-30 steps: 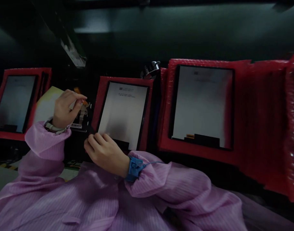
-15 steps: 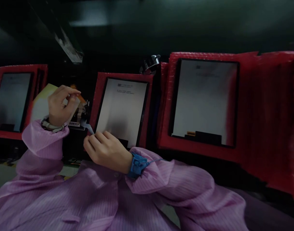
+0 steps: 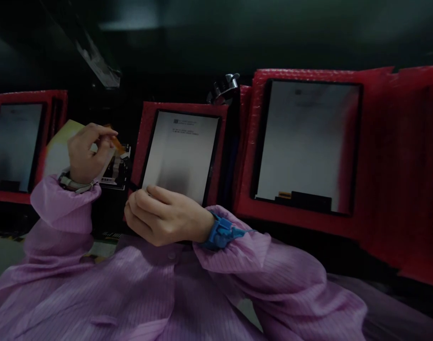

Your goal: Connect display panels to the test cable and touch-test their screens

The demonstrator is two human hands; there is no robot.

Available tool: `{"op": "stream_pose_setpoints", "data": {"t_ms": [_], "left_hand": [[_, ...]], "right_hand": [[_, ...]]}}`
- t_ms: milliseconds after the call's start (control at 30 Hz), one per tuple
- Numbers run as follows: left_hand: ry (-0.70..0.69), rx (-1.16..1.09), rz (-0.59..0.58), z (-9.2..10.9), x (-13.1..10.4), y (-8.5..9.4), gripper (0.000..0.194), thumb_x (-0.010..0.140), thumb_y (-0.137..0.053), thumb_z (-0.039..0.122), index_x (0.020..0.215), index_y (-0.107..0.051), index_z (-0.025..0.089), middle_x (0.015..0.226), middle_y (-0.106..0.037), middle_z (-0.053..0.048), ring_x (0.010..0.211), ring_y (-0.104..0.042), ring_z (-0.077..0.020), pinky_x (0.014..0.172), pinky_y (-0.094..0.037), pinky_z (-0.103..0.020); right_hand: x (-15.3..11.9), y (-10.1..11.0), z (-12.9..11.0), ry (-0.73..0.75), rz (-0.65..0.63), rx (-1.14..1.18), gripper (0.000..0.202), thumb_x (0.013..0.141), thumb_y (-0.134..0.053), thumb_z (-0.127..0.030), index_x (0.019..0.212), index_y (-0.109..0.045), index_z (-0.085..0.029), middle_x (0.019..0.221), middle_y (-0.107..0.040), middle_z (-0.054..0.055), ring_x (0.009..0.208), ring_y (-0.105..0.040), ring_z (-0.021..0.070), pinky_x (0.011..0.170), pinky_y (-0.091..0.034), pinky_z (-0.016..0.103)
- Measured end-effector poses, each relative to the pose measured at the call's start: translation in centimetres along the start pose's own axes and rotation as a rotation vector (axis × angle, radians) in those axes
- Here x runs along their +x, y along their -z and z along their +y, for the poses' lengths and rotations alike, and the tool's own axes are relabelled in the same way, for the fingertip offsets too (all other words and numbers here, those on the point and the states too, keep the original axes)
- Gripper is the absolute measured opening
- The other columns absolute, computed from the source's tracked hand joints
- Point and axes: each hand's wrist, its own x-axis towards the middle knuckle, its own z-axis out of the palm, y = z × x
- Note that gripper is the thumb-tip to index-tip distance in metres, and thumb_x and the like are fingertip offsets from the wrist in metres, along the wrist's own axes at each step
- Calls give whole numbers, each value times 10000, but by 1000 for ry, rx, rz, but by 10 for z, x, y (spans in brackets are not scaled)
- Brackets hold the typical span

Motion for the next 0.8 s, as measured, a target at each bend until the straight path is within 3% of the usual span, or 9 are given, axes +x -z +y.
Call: {"op": "stream_pose_setpoints", "data": {"t_ms": [167,300,433,633,800], "left_hand": [[25,0,-20,-2,0,0,198,953,-458,195,963,-648,252,848,-667,-2,676,-588,-144,679,-463,-324],[-44,21,-71,-5,1,-1,199,940,-486,197,997,-673,236,966,-651,-36,689,-559,-132,607,-458,-297],[-91,69,-92,-8,2,-3,177,917,-560,255,1032,-694,243,1135,-575,-89,856,-578,-172,772,-515,-357],[-128,98,-173,-12,2,-5,259,965,-509,346,1134,-673,237,1358,-522,-74,1220,-517,-261,1021,-449,-491],[-82,90,-177,-15,1,-7,234,970,-501,318,1069,-690,221,1319,-577,-75,1169,-548,-257,1044,-433,-501]], "right_hand": [[-2,-15,-15,64,-43,118,107,947,-571,-124,953,-673,-155,877,-691,24,885,-588,132,766,-483,271],[-3,-23,-22,-18,-91,149,102,967,-536,-151,966,-638,-146,915,-664,44,845,-582,136,665,-453,274],[-4,-20,-19,-132,-135,118,155,988,-478,-131,1038,-625,-124,918,-624,63,801,-548,137,615,-442,266],[-5,-15,-7,-287,-139,353,220,1012,-387,-98,1056,-603,-89,967,-613,108,886,-526,158,750,-515,273],[-6,-16,-5,-252,-98,446,247,1021,-370,-105,1071,-612,-92,998,-636,106,933,-532,161,798,-512,294]]}}
